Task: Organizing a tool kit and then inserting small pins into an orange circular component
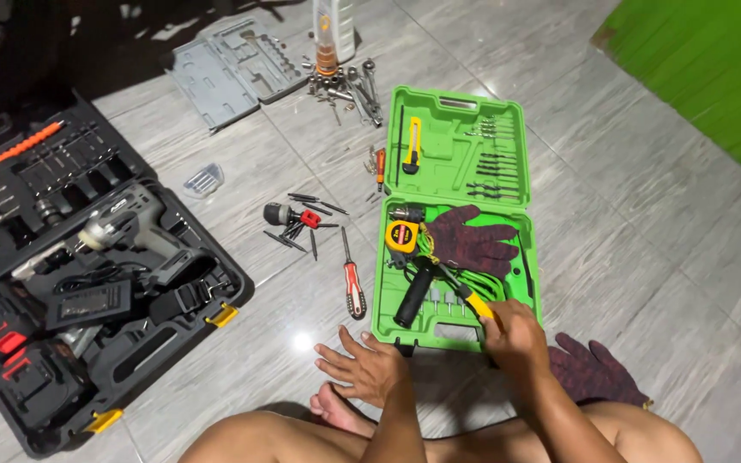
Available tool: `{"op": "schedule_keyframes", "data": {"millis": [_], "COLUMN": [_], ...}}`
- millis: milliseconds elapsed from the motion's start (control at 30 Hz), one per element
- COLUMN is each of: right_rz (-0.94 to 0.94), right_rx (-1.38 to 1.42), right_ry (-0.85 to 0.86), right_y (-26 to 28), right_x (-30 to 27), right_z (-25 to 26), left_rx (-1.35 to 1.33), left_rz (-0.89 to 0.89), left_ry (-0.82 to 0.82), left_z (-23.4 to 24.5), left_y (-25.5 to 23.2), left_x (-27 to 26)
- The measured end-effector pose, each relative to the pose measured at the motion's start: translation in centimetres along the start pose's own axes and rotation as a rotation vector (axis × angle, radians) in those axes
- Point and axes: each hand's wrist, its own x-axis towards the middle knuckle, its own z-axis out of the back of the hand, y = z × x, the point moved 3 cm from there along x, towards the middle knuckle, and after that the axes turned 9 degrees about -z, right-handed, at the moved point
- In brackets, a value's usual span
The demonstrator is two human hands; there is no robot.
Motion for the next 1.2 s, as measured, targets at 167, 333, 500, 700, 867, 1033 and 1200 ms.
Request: {"op": "schedule_keyframes", "data": {"millis": [167, 333, 500, 700, 867, 1033, 1200], "right_rz": [-0.105, 0.065, 0.101, 0.187, -0.016, 0.446, 0.433], "right_rx": [-0.144, -0.300, -0.321, -0.417, -0.387, -0.047, -0.209], "right_ry": [-0.005, 0.040, 0.016, 0.080, 0.028, -0.109, -0.116], "right_y": [0.7, 3.8, 4.1, 1.4, 1.0, 6.9, 8.7], "right_x": [0.4, 2.8, 3.8, 3.6, 4.0, 0.7, -1.0], "right_z": [0.8, -1.0, -2.2, -2.4, -1.2, -1.3, -1.6], "left_rx": [0.051, 0.026, 0.024, 0.028, 0.013, 0.096, 0.198], "left_rz": [-0.049, -0.035, -0.053, -0.034, -0.040, -0.094, -0.160], "left_ry": [-0.109, -0.078, -0.145, -0.112, 0.011, -0.034, -0.045], "left_z": [0.2, 0.2, 0.1, 0.4, 1.0, 0.7, 0.0], "left_y": [0.0, 0.1, -0.2, -0.2, -0.5, -0.4, -0.4], "left_x": [-0.2, -0.3, -0.1, 0.0, 0.1, 0.1, -0.1]}}
